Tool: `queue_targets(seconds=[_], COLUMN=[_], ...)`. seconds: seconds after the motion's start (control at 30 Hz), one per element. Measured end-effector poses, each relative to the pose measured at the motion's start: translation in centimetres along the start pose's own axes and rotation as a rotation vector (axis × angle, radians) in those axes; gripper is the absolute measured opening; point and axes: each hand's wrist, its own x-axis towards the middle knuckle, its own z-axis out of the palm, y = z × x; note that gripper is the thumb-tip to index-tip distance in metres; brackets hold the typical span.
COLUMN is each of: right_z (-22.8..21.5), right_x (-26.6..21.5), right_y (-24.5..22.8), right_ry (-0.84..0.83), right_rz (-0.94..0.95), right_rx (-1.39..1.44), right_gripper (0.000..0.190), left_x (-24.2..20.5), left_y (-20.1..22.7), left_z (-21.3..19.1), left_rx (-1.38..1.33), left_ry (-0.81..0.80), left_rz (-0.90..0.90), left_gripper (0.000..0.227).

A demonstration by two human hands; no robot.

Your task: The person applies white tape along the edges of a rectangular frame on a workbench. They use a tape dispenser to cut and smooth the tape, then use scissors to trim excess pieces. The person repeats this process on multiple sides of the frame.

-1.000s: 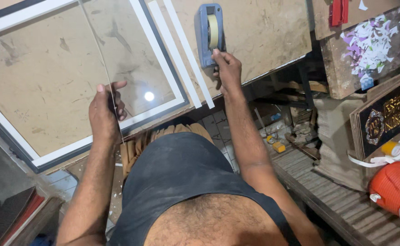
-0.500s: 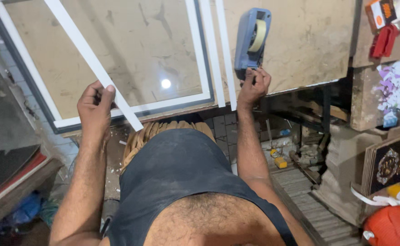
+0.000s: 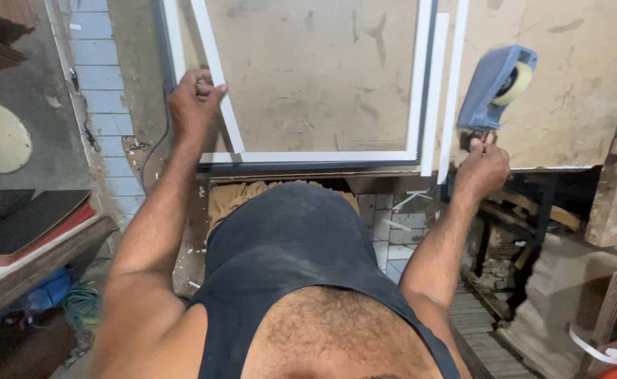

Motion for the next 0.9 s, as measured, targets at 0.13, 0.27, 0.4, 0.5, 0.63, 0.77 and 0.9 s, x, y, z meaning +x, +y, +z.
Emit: queue_targets(seconds=[0.13, 0.27, 0.4, 0.5, 0.63, 0.77, 0.9], right_z=[-3.2, -5.1, -6.4, -6.4, -4.7, -3.3, -2.2], right_x=[-7.0, -13.8, -18.9, -21.4, -24.1, -26.3, -28.2], right_y=[-7.1, -16.7, -25.2, -30.1, -35.8, -38.5, -39.7], right_ry=[0.056, 0.004, -0.073, -0.164, -0.328, -0.400, -0.416], right_rz=[-0.008, 0.059, -0.108, -0.229, -0.397, -0.549, -0.593], right_rx=[0.094, 0.244, 0.403, 0.453, 0.442, 0.478, 0.423], right_gripper=[0.018, 0.016, 0.013, 0.025, 0.043, 0.053, 0.058], left_x=[1.4, 1.4, 2.7, 3.4, 3.8, 3.9, 3.3], left_y=[-1.9, -3.3, -5.4, -6.4, -7.4, -8.4, -9.1], left_z=[-2.0, -4.8, -7.9, -9.2, -11.0, -11.8, -12.1], left_rx=[0.281, 0.429, 0.579, 0.603, 0.563, 0.434, 0.317], left_ry=[-0.107, -0.228, -0.389, -0.454, -0.480, -0.552, -0.571], left_rz=[-0.074, 0.267, 0.906, 0.957, 0.970, 0.905, 0.831], left_gripper=[0.043, 0.051, 0.055, 0.065, 0.064, 0.068, 0.069])
